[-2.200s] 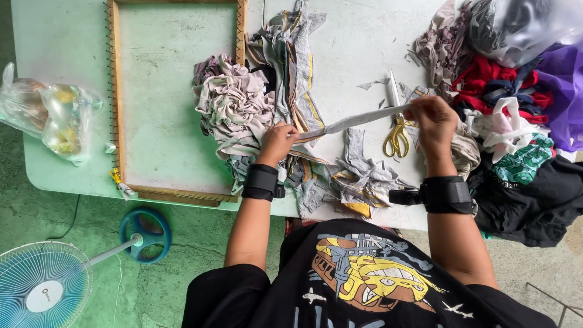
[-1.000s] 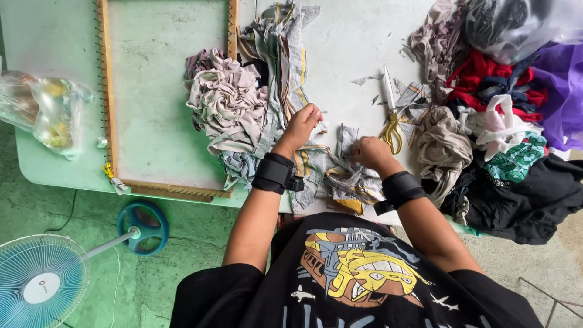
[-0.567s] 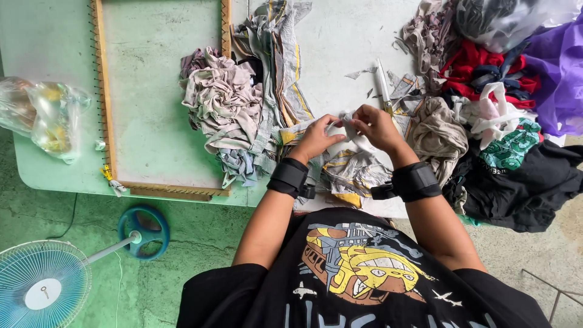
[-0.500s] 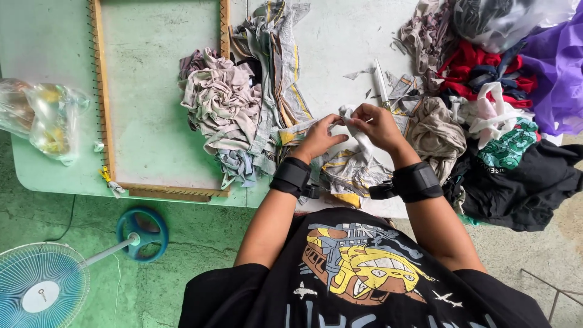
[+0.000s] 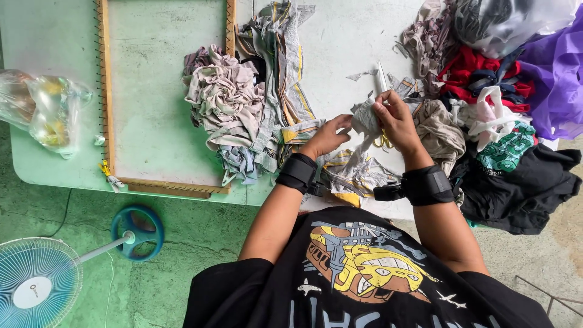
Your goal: The person cuts fabric scraps into strips with handheld scissors, then aligns and straightens the fabric pieces by hand.
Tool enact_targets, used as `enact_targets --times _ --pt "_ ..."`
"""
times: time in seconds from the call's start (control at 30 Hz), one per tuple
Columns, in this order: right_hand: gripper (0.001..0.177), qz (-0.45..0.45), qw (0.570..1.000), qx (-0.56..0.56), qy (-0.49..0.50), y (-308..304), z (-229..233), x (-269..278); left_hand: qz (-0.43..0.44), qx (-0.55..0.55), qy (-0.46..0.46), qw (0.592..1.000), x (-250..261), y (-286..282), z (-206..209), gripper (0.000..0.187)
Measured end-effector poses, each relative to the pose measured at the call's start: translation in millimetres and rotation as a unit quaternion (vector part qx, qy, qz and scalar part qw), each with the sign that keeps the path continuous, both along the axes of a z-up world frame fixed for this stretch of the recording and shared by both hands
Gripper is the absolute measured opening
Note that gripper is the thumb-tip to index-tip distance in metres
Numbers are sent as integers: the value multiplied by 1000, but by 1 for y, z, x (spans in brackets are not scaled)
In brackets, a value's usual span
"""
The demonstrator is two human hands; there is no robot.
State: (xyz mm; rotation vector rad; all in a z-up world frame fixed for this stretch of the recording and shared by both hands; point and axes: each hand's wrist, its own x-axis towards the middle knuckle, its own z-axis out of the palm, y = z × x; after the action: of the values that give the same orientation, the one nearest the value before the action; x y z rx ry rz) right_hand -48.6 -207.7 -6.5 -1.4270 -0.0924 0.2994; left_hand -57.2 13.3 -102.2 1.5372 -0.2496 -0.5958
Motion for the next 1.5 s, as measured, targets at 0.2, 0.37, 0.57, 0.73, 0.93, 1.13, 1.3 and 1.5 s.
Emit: enact_targets --times 0.2,0.37,0.57,0.73,0.93,1.13,1.3,1.5 --pt "9 -27 999 -15 10 1 12 -1 -16 11 -3 1000 -2 -4 40 25" --pt "10 -74 996 -34 -26 -28 -25 4 42 100 92 990 1 16 58 18" --pt "10 -61 998 -9 -19 -19 -37 -5 56 -4 -68 996 2 11 56 26" --pt "7 -56 998 13 -17 -4 -19 -10 0 -66 -16 998 4 -8 41 47" --pt "7 -98 993 61 -11 -24 -35 -4 -16 20 -37 999 8 8 26 15" --pt "7 -88 993 78 11 -10 -33 -10 21 -7 -48 999 4 5 73 25" --pt "7 -96 991 94 14 -1 -24 -7 -12 -56 -42 997 3 -5 38 15" --pt "6 -101 992 69 22 -12 -32 -7 22 -20 32 999 2 2 71 26"
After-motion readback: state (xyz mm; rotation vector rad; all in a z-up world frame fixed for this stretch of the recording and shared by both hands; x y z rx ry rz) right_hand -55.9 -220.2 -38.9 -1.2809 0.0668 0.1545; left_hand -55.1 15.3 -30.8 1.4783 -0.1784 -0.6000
